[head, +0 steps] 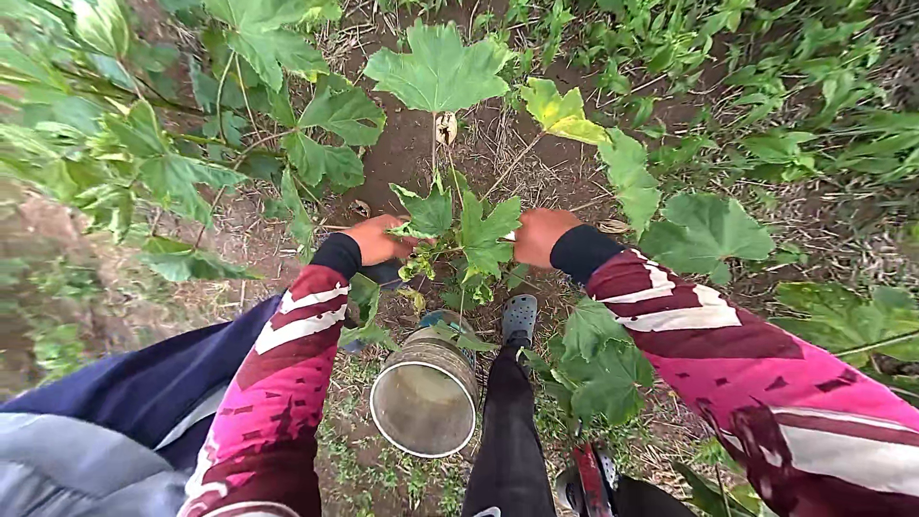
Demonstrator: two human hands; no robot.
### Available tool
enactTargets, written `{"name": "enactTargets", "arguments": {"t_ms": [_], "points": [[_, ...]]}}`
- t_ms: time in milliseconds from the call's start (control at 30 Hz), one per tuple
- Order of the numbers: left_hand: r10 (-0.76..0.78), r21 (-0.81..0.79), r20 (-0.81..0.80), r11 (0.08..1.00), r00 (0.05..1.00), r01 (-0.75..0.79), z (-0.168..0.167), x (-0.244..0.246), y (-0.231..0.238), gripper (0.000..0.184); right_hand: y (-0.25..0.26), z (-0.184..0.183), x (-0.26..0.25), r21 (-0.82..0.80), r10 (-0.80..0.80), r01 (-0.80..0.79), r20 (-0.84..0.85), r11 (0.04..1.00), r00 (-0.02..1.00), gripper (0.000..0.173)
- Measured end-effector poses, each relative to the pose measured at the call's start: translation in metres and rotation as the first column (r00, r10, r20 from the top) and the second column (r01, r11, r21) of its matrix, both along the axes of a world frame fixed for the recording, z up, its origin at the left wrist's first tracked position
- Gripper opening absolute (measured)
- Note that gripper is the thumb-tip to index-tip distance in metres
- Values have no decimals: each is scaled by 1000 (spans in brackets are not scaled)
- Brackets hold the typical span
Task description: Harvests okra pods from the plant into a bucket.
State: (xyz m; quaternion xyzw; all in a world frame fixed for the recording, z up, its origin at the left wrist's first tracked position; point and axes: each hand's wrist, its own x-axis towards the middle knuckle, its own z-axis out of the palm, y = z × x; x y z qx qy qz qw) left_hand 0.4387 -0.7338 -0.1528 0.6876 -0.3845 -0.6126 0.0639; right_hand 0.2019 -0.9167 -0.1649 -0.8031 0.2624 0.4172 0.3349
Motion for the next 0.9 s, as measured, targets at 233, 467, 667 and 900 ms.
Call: {"name": "enactTargets", "arguments": {"t_ms": [233, 467, 667, 900], "points": [[-79, 25, 10, 997, 997, 79, 1, -13, -4, 33, 13, -26, -10, -40, 0, 5, 136, 999, 991, 48], [304, -168, 68, 942, 950, -290, -18, -17, 3, 23, 18, -29, -10, -78, 15, -3, 145, 997, 989, 43], [634, -243, -14, 748, 773, -617, -41, -3, 23, 21, 13, -15, 13, -144, 115, -88, 193, 986, 974, 42], [729, -212, -22, 665, 684, -716, -41, -12, 21, 23, 9, -18, 18, -256, 357, -279, 342, 925, 869, 43]]}}
